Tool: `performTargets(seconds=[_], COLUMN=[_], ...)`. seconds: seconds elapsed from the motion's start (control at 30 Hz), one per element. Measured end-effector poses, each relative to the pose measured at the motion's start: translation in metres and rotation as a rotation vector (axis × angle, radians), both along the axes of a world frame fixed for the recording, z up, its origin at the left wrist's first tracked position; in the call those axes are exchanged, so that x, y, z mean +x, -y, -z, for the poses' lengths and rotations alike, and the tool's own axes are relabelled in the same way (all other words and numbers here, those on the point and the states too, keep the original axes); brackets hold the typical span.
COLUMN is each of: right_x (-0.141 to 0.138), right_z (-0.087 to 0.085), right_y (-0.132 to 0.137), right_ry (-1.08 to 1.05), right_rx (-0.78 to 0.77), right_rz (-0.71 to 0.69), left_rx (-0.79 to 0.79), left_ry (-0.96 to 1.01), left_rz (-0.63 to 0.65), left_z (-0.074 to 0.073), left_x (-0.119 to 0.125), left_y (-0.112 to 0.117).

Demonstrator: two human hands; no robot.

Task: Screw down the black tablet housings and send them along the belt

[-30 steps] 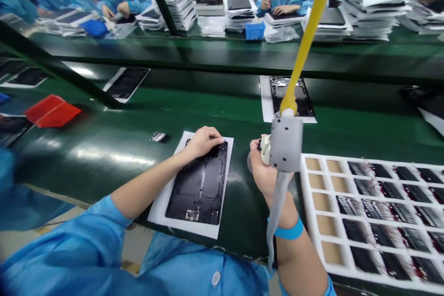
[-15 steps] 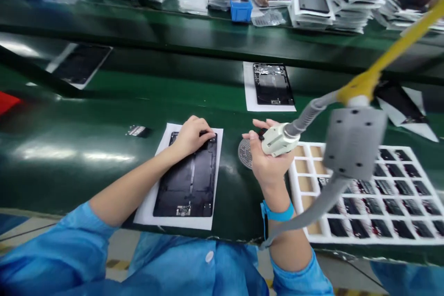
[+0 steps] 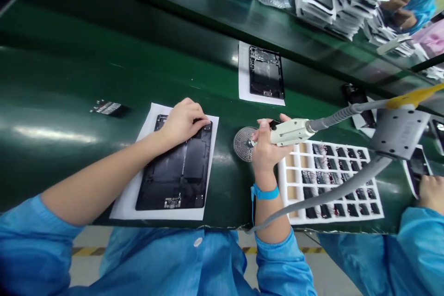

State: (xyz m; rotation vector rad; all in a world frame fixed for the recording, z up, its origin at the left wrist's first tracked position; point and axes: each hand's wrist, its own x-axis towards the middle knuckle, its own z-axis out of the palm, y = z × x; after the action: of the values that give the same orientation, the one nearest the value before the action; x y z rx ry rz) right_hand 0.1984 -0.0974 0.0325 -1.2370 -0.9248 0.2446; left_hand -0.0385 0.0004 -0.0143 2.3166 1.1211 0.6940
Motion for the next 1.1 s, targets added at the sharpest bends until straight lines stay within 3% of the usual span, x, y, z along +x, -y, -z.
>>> performTargets(seconds=[0.63, 0.77, 0.93, 1.0, 1.1], right_x=[0.003, 0.0, -0.028, -0.044, -0.066], right_z=[0.005, -0.01, -0.039, -0.039, -0.023], right_y=[-0.003, -0.004, -0.029, -0.043, -0.06], right_ry=[0.063, 0.101, 0.134, 0.131, 0.111], right_rx=[0.009, 0.051, 0.135, 0.107, 0.027], right_rz=[0.027, 0.055, -0.003, -0.077, -0.169], left_rx=[-0.049, -0.041, -0.051, -0.049, -0.033], left_ry=[0.02, -0.026, -0.08, -0.096, -0.109], left_rz=[-0.012, 0.009, 0.106, 0.119, 0.132], left_z=[-0.002, -0.005, -0.009, -0.01, -0.011], left_x=[0.001, 0.001, -0.002, -0.003, -0.003], left_y=[0.0, 0.0, 0.001, 0.002, 0.003])
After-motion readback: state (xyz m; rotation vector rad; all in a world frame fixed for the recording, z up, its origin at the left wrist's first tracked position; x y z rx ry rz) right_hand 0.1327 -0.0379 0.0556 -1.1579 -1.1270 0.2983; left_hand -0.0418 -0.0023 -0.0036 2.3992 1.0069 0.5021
